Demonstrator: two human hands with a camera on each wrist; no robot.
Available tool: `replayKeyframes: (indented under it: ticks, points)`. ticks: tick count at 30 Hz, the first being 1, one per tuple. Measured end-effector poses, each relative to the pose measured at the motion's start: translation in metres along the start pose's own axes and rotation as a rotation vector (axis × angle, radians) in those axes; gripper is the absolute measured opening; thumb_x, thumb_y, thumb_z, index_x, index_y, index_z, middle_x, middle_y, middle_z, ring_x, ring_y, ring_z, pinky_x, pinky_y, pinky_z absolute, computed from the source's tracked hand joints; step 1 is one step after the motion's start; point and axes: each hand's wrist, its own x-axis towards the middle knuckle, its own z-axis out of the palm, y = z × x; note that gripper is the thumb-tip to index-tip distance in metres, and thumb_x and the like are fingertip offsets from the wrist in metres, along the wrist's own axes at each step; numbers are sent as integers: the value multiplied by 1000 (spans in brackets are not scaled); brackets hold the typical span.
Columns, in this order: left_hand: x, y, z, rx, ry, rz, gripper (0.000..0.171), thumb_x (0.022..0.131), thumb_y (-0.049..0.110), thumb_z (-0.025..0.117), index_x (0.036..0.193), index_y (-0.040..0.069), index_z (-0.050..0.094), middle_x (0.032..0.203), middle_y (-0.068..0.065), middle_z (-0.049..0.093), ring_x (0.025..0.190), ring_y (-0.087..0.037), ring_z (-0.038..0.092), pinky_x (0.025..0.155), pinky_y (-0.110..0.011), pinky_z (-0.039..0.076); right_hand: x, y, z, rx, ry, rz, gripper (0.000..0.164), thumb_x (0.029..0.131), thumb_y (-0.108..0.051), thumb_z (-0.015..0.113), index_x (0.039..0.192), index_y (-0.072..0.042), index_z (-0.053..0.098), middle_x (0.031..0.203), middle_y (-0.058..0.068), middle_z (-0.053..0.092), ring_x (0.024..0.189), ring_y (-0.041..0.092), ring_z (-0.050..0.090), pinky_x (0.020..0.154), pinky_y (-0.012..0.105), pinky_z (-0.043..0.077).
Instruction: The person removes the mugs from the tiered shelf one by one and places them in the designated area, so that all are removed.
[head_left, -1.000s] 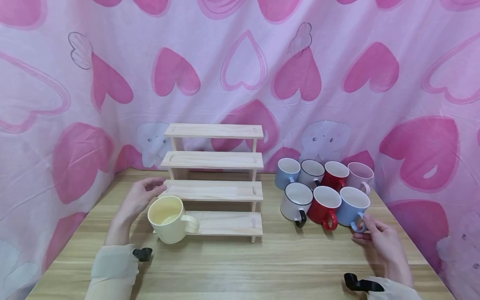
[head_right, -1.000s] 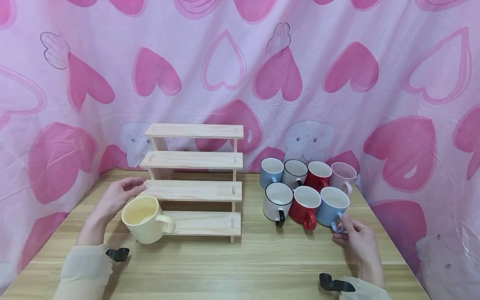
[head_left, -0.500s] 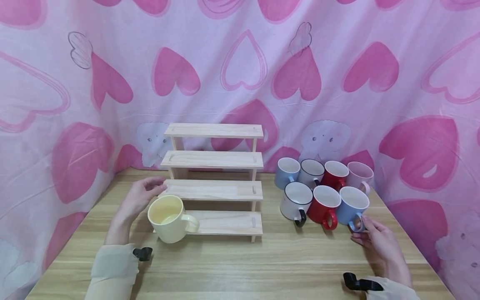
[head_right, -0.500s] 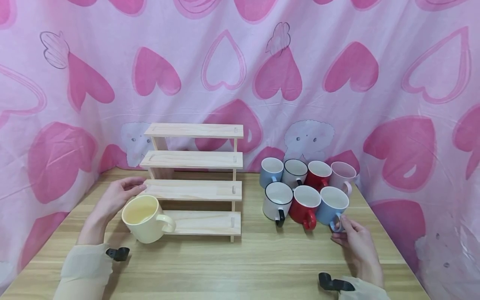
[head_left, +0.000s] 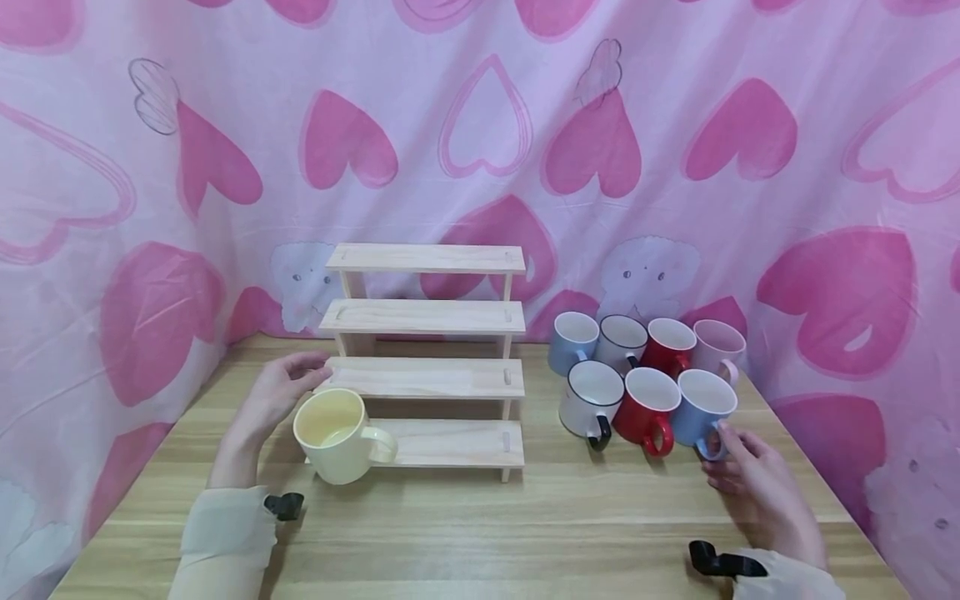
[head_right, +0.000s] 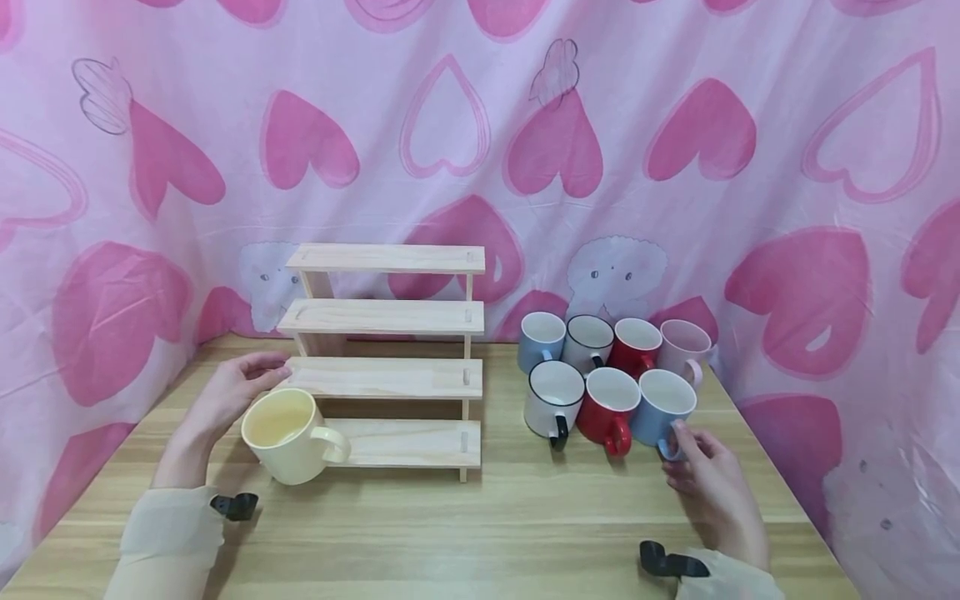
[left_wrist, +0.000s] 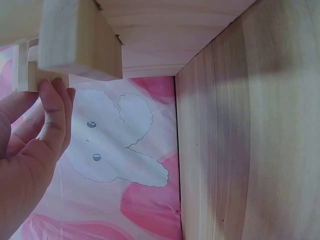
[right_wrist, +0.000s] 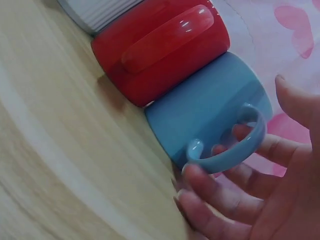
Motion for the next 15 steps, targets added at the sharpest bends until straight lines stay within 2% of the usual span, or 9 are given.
replayKeyframes:
  ticks: [4,6,9,13,15]
  points:
    - [0,0,-1,0,4,4,55,98,34,61,135,-5,53,127,-24,59,113,-33,55,86,-26,45,-2,-7,-2,-260,3,4,76,97,-58,46,141,2,34,125,14,56,101,19,59,81,32,53]
    - [0,0,-1,-2,4,5,55,98,35,61,134,-5,53,127,-24,60,113,-32,55,86,-25,45,-2,-10,-2,-359,7,7,81,97,-60,43,145,3,29,134,23,47,105,24,57,81,33,53]
    - [0,0,-1,3,2,3,55,98,35,61,135,-5,53,127,-23,60,113,-32,55,86,-27,45,-4,-13,-2,-435,9,15,84,96,-63,41,146,4,27,140,30,39,109,33,55,82,35,53]
    - [0,0,0,7,-1,1,55,98,35,60,135,-5,53,127,-24,59,114,-33,55,89,-33,45,-8,-20,-1,-486,28,33,83,97,-63,40,145,3,29,137,31,40,111,38,52,78,38,52]
    - [0,1,0,3,-4,0,55,98,35,60,135,-4,53,128,-24,59,114,-33,54,90,-37,45,-11,-24,-1,-528,52,-6,77,99,-59,39,143,4,33,134,31,42,109,39,50,76,39,50]
